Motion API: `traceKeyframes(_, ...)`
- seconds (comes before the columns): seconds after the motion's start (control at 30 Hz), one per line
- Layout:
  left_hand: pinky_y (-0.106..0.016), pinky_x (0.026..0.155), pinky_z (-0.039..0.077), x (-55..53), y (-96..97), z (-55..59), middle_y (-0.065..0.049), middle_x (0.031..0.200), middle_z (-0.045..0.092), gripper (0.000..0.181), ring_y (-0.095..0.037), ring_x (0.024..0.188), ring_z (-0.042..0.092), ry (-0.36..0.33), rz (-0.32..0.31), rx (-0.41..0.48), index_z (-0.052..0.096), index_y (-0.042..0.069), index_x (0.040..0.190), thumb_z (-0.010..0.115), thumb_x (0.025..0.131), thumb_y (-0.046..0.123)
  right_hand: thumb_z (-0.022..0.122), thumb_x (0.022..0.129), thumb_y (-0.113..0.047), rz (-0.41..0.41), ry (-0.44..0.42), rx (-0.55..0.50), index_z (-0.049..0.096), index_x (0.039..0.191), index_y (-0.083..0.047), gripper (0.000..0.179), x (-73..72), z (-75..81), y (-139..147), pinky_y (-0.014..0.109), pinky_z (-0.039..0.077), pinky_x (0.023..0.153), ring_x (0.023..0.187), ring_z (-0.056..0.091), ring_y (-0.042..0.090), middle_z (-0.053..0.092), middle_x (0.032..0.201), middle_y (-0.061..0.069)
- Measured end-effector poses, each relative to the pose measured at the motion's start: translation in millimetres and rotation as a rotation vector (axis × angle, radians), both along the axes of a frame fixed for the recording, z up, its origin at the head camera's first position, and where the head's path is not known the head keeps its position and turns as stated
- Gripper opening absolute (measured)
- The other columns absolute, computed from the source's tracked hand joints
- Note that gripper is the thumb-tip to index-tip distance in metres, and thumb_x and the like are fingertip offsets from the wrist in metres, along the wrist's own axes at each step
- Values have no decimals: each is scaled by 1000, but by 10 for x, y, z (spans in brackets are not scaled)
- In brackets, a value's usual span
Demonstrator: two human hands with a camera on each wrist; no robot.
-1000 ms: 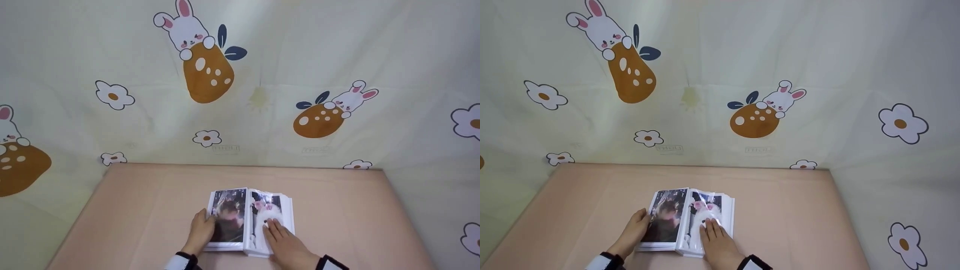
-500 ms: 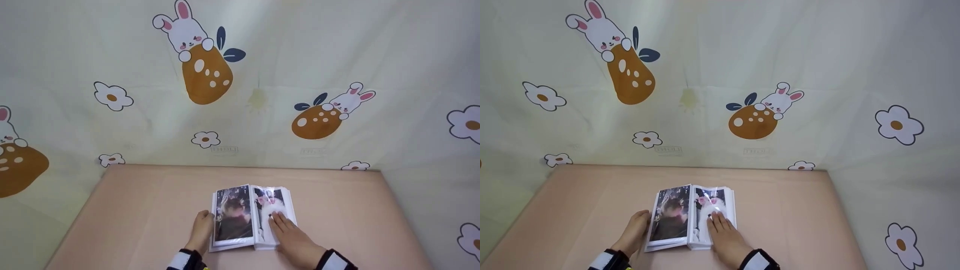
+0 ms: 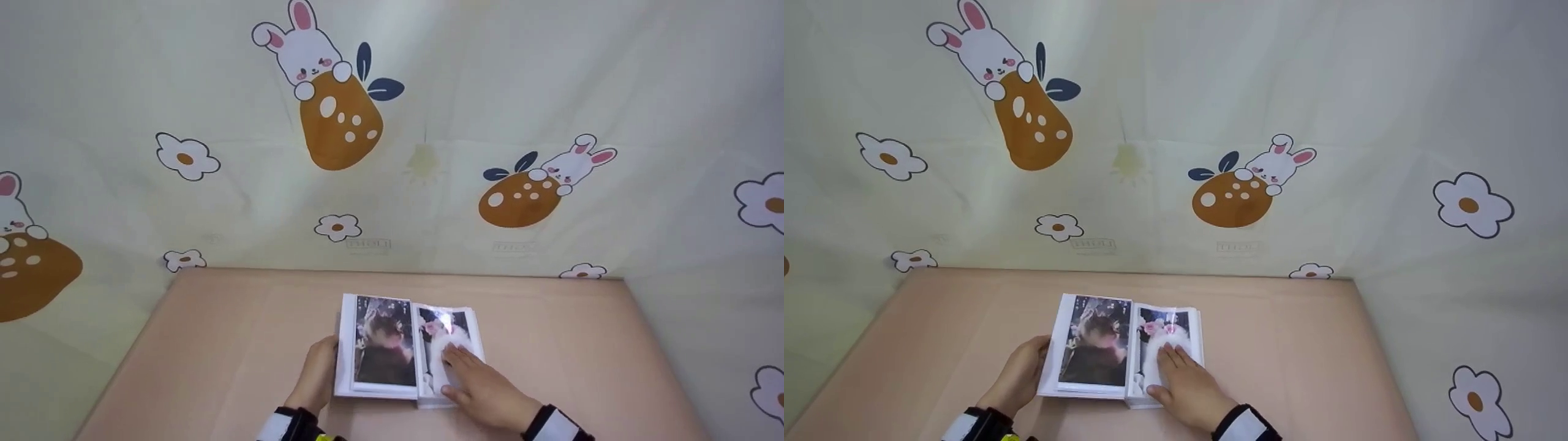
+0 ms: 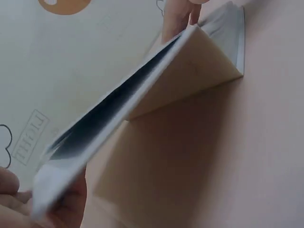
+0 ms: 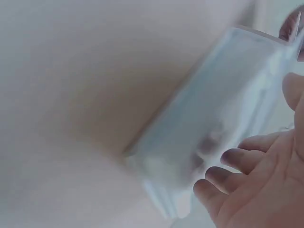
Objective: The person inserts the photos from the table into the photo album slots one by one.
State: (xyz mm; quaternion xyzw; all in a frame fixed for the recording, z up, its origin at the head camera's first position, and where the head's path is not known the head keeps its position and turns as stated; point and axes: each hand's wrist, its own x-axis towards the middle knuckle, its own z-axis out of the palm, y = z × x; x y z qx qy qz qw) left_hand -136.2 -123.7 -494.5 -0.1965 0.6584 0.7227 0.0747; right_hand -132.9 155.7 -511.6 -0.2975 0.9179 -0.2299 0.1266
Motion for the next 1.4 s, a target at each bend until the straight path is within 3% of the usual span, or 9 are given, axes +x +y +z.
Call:
traceKeyframes(0.1, -44, 102, 30, 27, 57, 119, -28, 133, 36, 54, -36, 122, 36, 38, -101, 77, 28, -16, 132, 19, 98, 25, 39, 94, -46, -18, -81, -136, 26, 140, 5, 70, -1, 125, -43, 52, 22, 103, 131, 25, 37, 27, 144, 23)
traceKeyframes(0.2, -41, 97, 36, 58, 138, 208, -26, 126, 45, 57, -32, 115, 45, 130, -213, 129, 34, -15, 129, 12, 99, 27, 38, 96, -41, -12, -143, -268, 22, 142, 5, 67, 13, 238, -91, 54, 23, 102, 128, 30, 39, 26, 144, 25)
traceKeyframes(0.33, -36, 87, 45, 69, 285, 243, -21, 111, 58, 51, -27, 101, 56, 247, -299, 103, 50, -12, 118, 22, 99, 26, 37, 97, -38, -19, -171, -375, 21, 143, 2, 63, 42, 344, -151, 55, 25, 100, 125, 35, 40, 26, 143, 25)
traceKeyframes(0.47, -40, 91, 43, 64, 448, 172, -22, 113, 59, 48, -31, 106, 55, 304, -354, 17, 53, -10, 119, 32, 99, 29, 36, 98, -32, -30, -180, -456, 21, 143, 3, 59, 55, 403, -189, 54, 25, 101, 128, 30, 39, 27, 143, 26)
traceKeyframes(0.6, -49, 97, 35, 72, 583, 72, -25, 120, 54, 48, -37, 116, 47, 295, -383, -119, 47, -13, 123, 33, 99, 26, 35, 99, -25, -17, -194, -538, 17, 143, 4, 55, 64, 458, -204, 54, 27, 100, 128, 30, 41, 25, 143, 27)
traceKeyframes(0.73, -51, 97, 34, 75, 687, -15, -29, 130, 44, 50, -40, 122, 39, 219, -397, -216, 40, -15, 128, 39, 97, 24, 34, 100, -22, -39, -199, -581, 11, 144, 2, 55, 77, 528, -197, 54, 30, 98, 127, 30, 43, 24, 143, 28)
traceKeyframes(0.97, -45, 94, 40, 101, 759, -177, -23, 126, 50, 41, -34, 118, 46, 187, -416, -261, 43, -8, 129, 43, 95, 15, 38, 98, -23, -106, -175, -638, 11, 144, 1, 58, 30, 524, -130, 49, 34, 98, 125, 35, 38, 32, 139, 27)
traceKeyframes(1.1, -43, 93, 41, 112, 768, -219, -22, 124, 52, 38, -34, 117, 47, 199, -421, -299, 47, -6, 127, 45, 94, 12, 44, 96, -25, -186, -163, -622, 11, 142, 7, 65, 17, 484, -78, 48, 32, 99, 126, 34, 39, 30, 139, 30)
traceKeyframes(1.4, -43, 93, 41, 119, 792, -236, -26, 126, 49, 40, -38, 119, 45, 193, -430, -356, 44, -8, 128, 48, 90, 4, 54, 91, -18, -415, -119, -479, 15, 137, 17, 70, -15, 298, 28, 56, 15, 103, 129, 17, 48, 16, 139, 38)
